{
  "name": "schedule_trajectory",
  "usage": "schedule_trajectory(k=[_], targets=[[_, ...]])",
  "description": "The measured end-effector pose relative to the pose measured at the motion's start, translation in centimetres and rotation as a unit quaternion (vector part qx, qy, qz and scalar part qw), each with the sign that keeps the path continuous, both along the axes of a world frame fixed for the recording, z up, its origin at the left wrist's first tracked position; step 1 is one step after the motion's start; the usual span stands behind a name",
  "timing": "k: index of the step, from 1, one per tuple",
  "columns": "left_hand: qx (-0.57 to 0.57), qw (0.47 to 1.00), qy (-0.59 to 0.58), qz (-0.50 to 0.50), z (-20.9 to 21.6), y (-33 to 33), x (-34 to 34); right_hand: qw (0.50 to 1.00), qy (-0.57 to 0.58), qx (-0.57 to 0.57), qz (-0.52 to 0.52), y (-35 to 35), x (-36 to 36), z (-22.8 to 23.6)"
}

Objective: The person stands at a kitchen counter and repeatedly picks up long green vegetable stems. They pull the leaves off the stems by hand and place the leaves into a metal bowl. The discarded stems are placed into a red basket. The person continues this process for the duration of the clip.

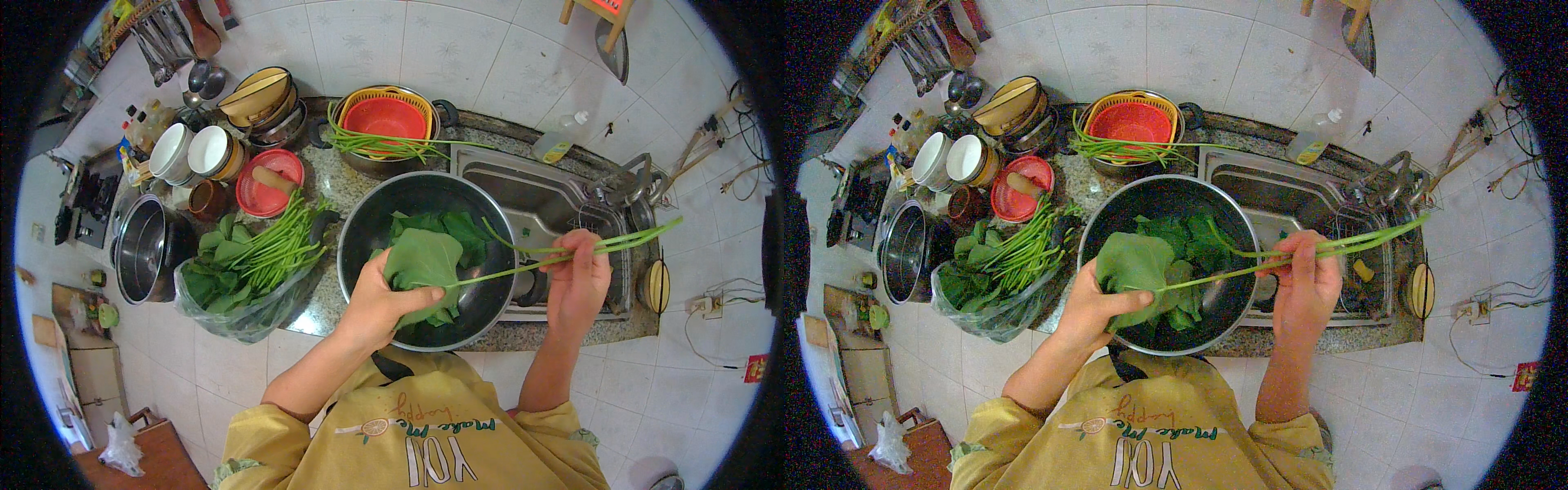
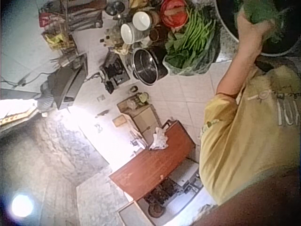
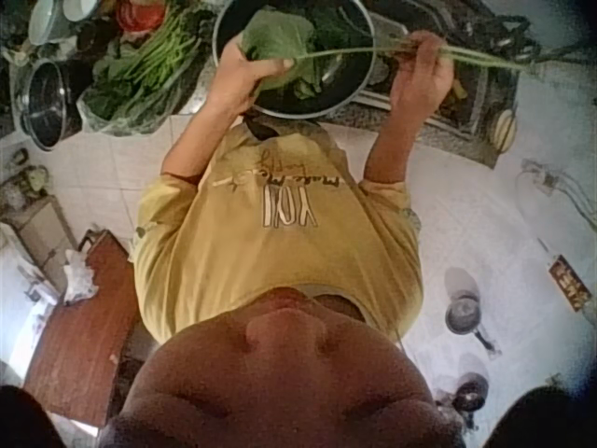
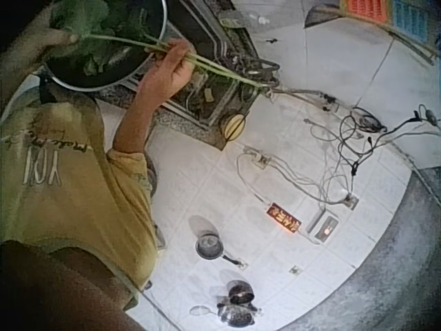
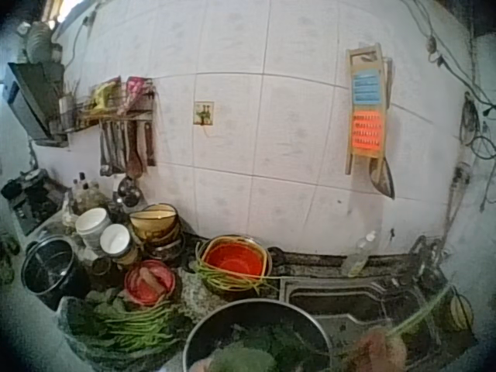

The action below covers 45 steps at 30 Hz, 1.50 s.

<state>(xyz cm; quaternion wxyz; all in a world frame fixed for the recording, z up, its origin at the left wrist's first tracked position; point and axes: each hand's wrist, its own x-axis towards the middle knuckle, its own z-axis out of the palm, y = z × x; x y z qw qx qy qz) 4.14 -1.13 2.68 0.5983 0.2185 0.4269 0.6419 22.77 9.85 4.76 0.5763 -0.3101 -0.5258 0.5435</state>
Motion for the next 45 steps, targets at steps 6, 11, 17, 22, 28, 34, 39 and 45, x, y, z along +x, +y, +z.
schedule_trajectory(k=[6, 11, 17, 22, 28, 34, 39, 45], targets=[[-0.020, 0.999, -0.005, 0.028, -1.5, 0.4, 0.0, 0.999, 0.003, 0.037, -0.014, -0.9, -0.3, 1.0], [-0.015, 0.999, 0.029, 0.027, -1.3, 0.5, 0.2, 0.998, -0.001, 0.055, -0.024, -0.8, 0.1, 1.5], [-0.011, 0.995, 0.090, 0.033, -1.9, 0.6, -0.2, 0.997, -0.006, 0.048, -0.060, 0.0, 0.8, 1.2], [-0.040, 0.993, 0.098, 0.055, -3.2, 0.6, -1.0, 0.991, 0.007, 0.059, -0.122, 0.8, 2.1, 1.1], [-0.073, 0.983, 0.147, 0.078, -6.6, 1.0, -3.1, 0.976, 0.052, 0.073, -0.197, 2.0, 5.9, 1.8], [-0.057, 0.969, 0.235, -0.043, -6.0, 6.0, -0.7, 0.967, 0.117, 0.045, -0.221, 2.1, 9.5, 0.9], [0.107, 0.965, 0.180, -0.161, -5.8, 13.9, 4.7, 0.969, 0.093, 0.023, -0.227, 1.6, 11.3, 0.6], [0.174, 0.938, 0.232, -0.188, -4.6, 17.4, 7.5, 0.980, 0.047, 0.092, -0.172, 1.5, 12.0, 0.3]])
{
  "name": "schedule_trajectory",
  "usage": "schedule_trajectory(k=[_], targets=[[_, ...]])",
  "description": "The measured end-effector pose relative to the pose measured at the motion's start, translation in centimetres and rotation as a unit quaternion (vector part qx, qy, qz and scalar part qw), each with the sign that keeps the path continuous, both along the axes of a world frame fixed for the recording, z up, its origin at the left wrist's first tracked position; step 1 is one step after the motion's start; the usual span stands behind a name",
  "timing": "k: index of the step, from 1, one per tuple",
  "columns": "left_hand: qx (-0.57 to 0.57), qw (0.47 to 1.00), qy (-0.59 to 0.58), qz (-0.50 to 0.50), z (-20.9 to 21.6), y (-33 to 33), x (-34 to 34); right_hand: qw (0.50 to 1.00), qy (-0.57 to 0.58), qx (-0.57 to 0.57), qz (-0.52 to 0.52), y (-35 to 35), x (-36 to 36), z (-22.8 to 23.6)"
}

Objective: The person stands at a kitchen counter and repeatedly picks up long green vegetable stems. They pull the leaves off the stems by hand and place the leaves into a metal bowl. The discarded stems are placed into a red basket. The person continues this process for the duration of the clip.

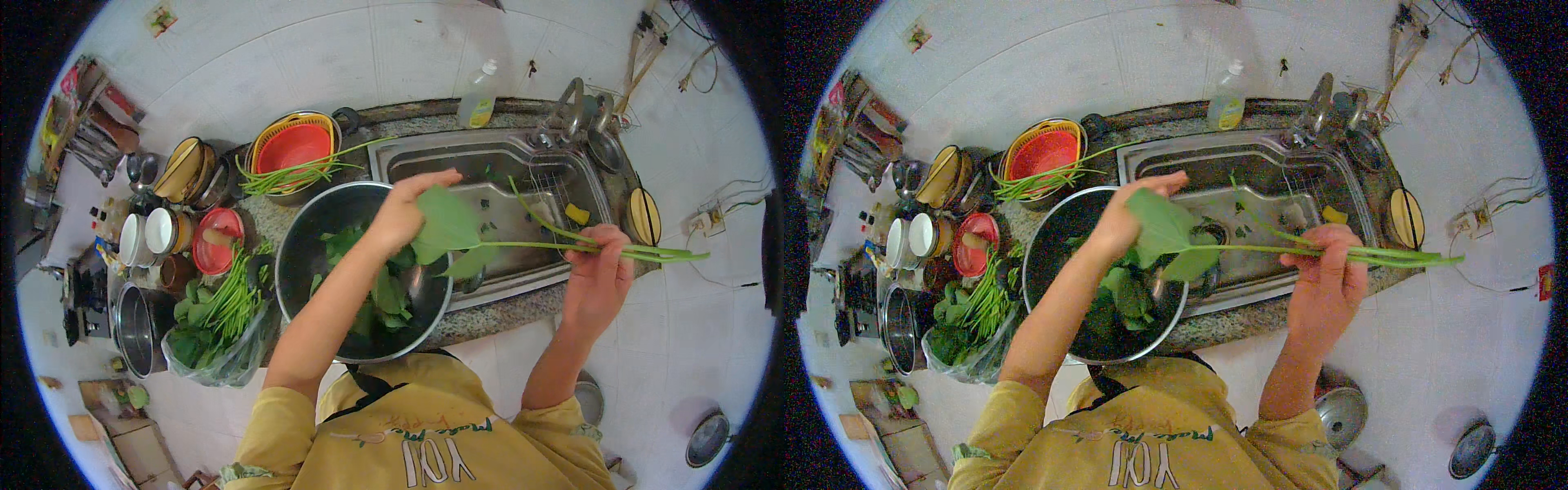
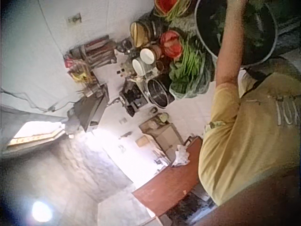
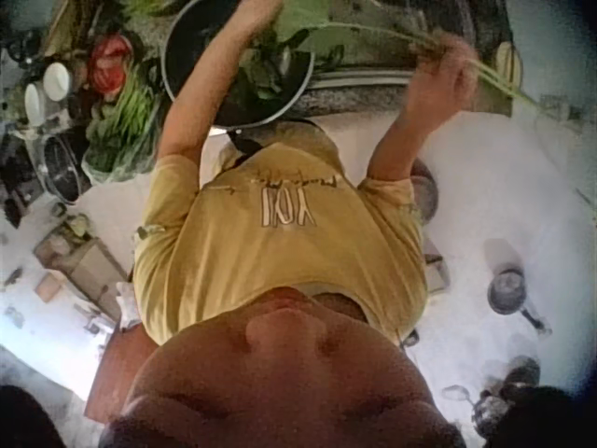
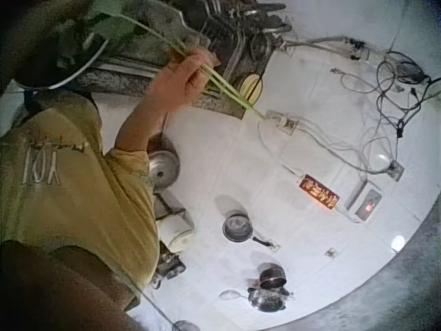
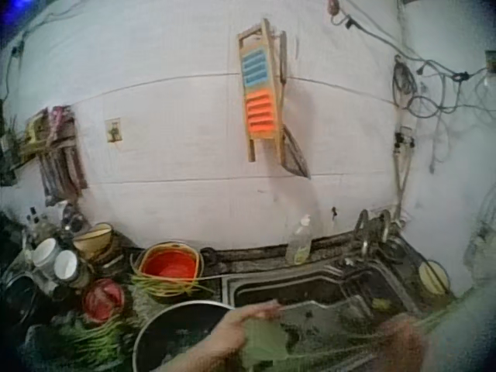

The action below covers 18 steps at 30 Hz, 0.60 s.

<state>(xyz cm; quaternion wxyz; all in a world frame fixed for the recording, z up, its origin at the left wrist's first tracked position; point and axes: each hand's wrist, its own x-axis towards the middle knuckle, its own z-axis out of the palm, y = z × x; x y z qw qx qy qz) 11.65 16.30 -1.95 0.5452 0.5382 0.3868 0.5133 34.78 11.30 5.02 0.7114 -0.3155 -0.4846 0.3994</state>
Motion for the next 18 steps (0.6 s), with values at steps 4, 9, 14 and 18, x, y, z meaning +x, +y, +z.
schedule_trajectory(k=[4, 9, 14, 18], targets=[[0.022, 0.989, 0.004, 0.148, 1.8, -1.1, -0.7, 1.000, -0.007, -0.028, 0.005, 0.1, -0.2, -0.6], [-0.023, 0.996, 0.068, 0.045, 3.1, -4.6, -2.9, 0.997, -0.048, -0.019, 0.054, 0.7, -1.0, -1.2], [0.116, 0.963, 0.242, -0.039, 3.1, -6.7, -0.9, 0.990, -0.068, 0.005, 0.125, 1.2, -2.8, -1.8], [0.130, 0.964, 0.231, -0.011, 2.5, -7.7, -0.9, 0.987, -0.073, -0.010, 0.142, 1.4, -3.9, -1.4]])
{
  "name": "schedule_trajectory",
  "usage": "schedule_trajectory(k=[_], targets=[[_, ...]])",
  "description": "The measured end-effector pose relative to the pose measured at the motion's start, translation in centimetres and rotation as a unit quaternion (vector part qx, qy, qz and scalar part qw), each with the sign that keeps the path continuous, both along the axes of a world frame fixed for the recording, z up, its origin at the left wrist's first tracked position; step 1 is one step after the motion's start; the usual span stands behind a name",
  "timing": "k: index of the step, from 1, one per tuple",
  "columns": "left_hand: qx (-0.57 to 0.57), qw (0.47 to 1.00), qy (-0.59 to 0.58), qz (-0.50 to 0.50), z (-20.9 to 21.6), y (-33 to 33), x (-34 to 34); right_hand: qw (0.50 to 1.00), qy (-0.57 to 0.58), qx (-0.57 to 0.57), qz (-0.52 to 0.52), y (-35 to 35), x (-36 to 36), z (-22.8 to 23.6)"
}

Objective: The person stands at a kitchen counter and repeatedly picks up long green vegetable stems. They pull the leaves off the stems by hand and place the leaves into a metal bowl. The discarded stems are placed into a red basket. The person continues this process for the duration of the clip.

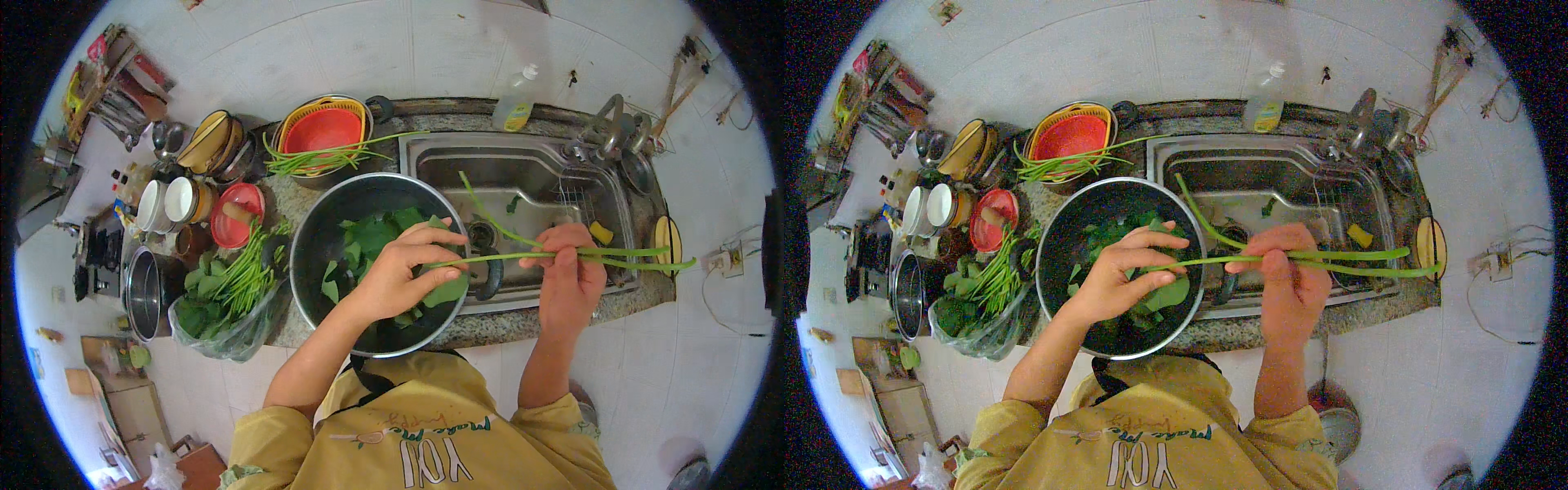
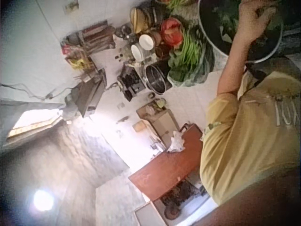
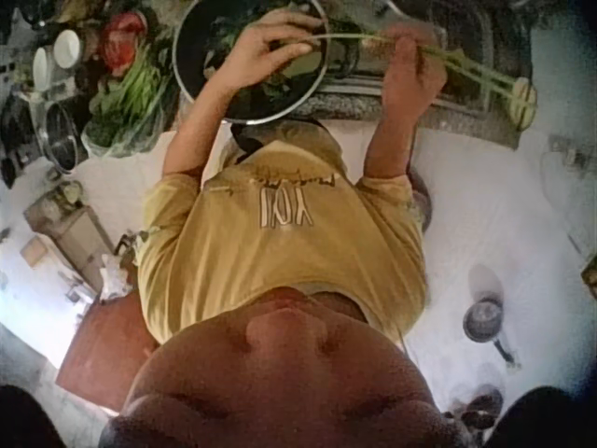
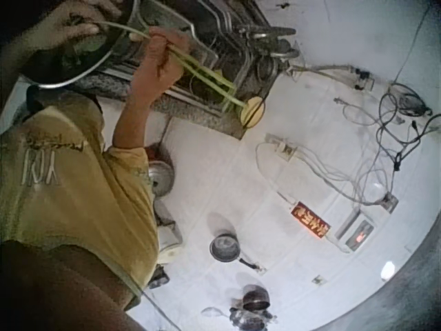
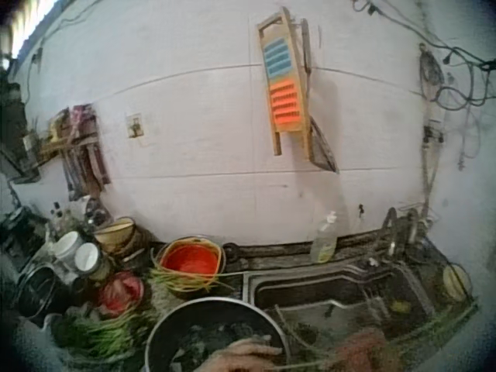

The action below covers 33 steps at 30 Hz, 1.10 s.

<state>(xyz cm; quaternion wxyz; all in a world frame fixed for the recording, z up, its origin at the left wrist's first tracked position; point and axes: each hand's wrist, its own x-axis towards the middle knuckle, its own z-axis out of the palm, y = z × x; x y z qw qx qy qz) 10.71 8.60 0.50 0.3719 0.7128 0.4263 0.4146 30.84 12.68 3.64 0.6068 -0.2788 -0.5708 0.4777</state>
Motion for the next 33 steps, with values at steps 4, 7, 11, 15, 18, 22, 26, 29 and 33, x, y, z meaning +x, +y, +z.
schedule_trajectory(k=[4, 7, 11, 15, 18, 22, 26, 29, 33], targets=[[-0.098, 0.992, -0.080, 0.008, -0.4, -1.4, -0.1, 1.000, -0.015, -0.012, -0.015, 0.4, -0.7, 0.1], [-0.163, 0.973, -0.154, -0.044, -0.6, -2.3, -0.6, 1.000, -0.020, -0.017, -0.001, 0.6, -1.0, 0.3], [-0.240, 0.917, -0.295, -0.123, -0.4, -3.6, -0.8, 0.999, -0.005, -0.038, 0.019, 0.8, -1.6, 0.7], [-0.251, 0.900, -0.333, -0.128, -0.4, -4.4, -1.2, 0.998, 0.010, -0.047, 0.037, 0.6, -2.5, 1.1], [-0.240, 0.914, -0.309, -0.105, -0.5, -4.8, -1.8, 0.997, 0.013, -0.056, 0.048, 0.4, -3.1, 1.1], [-0.243, 0.922, -0.297, -0.050, -0.4, -5.7, -2.6, 0.997, -0.001, -0.049, 0.052, 0.0, -4.3, 1.0], [-0.258, 0.921, -0.288, 0.048, -0.2, -6.3, -3.5, 0.998, -0.027, -0.011, 0.062, -0.8, -5.6, 0.9], [-0.294, 0.861, -0.406, 0.085, -1.7, -6.5, -4.0, 0.998, -0.034, 0.034, 0.044, -2.0, -6.8, 0.7], [-0.347, 0.759, -0.500, 0.231, -5.2, -7.2, -6.6, 0.996, 0.072, 0.051, 0.005, -1.8, -7.1, 2.0]])
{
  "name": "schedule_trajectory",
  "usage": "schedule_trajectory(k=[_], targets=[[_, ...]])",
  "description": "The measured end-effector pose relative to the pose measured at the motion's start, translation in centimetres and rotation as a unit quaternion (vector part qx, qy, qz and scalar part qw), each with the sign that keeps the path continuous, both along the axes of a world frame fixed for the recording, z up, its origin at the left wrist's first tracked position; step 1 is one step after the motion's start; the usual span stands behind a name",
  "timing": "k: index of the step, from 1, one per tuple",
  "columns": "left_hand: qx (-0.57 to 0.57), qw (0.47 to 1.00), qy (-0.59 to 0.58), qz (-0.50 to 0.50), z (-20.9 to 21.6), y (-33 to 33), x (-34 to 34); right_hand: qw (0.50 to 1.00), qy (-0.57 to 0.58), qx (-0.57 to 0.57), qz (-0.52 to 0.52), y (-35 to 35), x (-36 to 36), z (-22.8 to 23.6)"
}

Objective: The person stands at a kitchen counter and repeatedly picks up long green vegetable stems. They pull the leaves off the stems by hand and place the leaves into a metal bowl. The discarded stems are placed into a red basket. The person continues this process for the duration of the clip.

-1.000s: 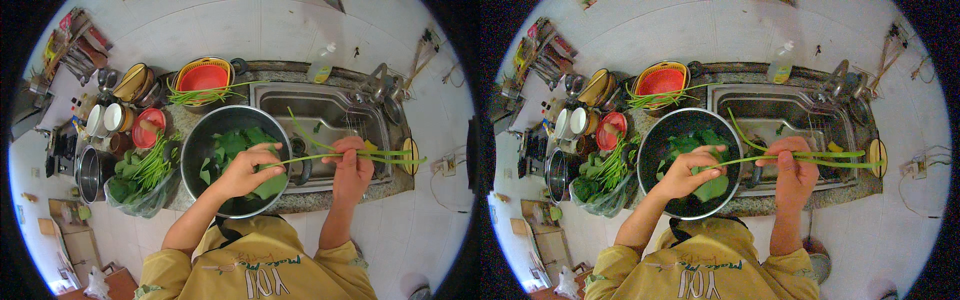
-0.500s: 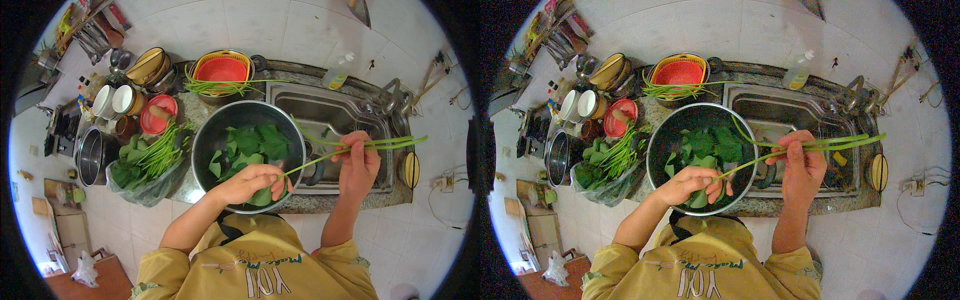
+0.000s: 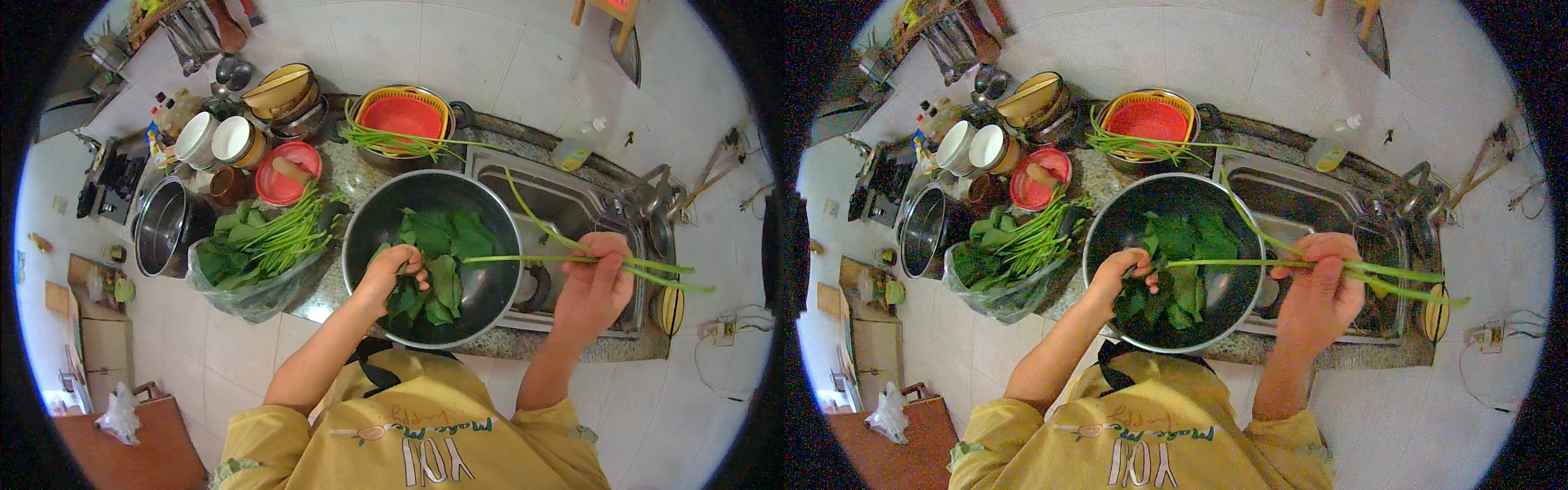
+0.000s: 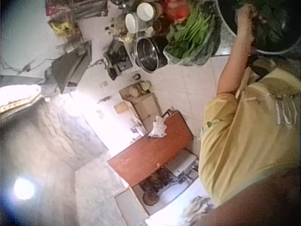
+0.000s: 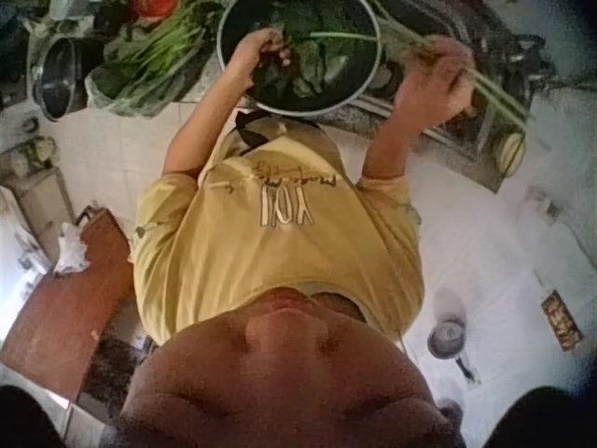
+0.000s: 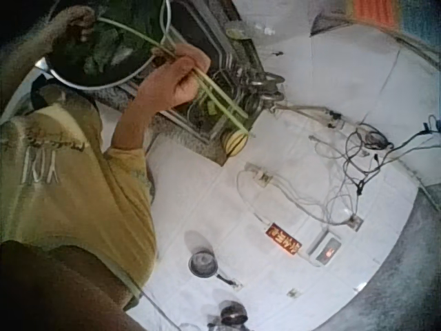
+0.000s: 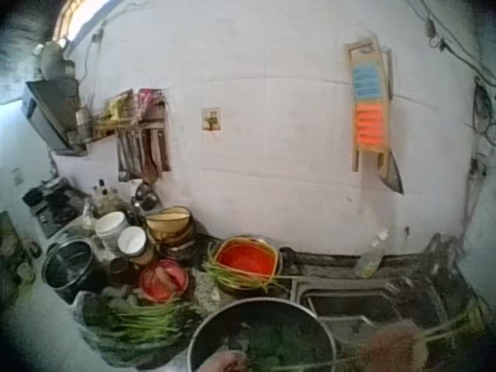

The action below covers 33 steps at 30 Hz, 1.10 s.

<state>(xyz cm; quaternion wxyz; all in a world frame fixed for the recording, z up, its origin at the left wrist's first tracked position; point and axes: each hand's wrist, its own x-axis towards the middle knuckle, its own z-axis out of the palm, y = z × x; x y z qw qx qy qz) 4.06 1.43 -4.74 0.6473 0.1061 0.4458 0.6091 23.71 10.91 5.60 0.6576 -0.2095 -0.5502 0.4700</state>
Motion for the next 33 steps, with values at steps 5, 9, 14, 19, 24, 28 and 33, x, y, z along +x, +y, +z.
schedule_trajectory(k=[5, 9, 14, 19, 24, 28, 33], targets=[[0.080, 0.982, -0.171, 0.016, -0.4, -1.9, -1.9, 0.989, 0.018, -0.112, 0.092, -0.1, -1.2, -0.4], [0.157, 0.926, -0.344, -0.007, 1.8, -2.6, -2.1, 0.990, -0.012, -0.124, 0.064, -0.4, -1.4, -0.8], [0.194, 0.903, -0.383, 0.004, 3.0, -2.6, -1.1, 0.989, -0.020, -0.134, 0.067, -0.5, -1.5, -0.8], [0.186, 0.911, -0.369, 0.006, 3.5, -2.4, -0.5, 0.992, -0.059, -0.108, 0.034, -0.8, -1.4, -1.0], [0.121, 0.952, -0.276, 0.051, 1.8, -2.1, -0.7, 0.989, -0.090, -0.107, 0.045, -1.1, -1.2, -1.4], [0.116, 0.991, -0.065, 0.022, 0.9, -2.2, -1.8, 0.977, -0.168, -0.100, 0.084, -0.9, -1.0, -1.8], [0.038, 0.997, -0.013, 0.063, -0.2, -1.8, -1.8, 0.961, -0.229, -0.104, 0.118, -1.5, -1.7, -2.4]])
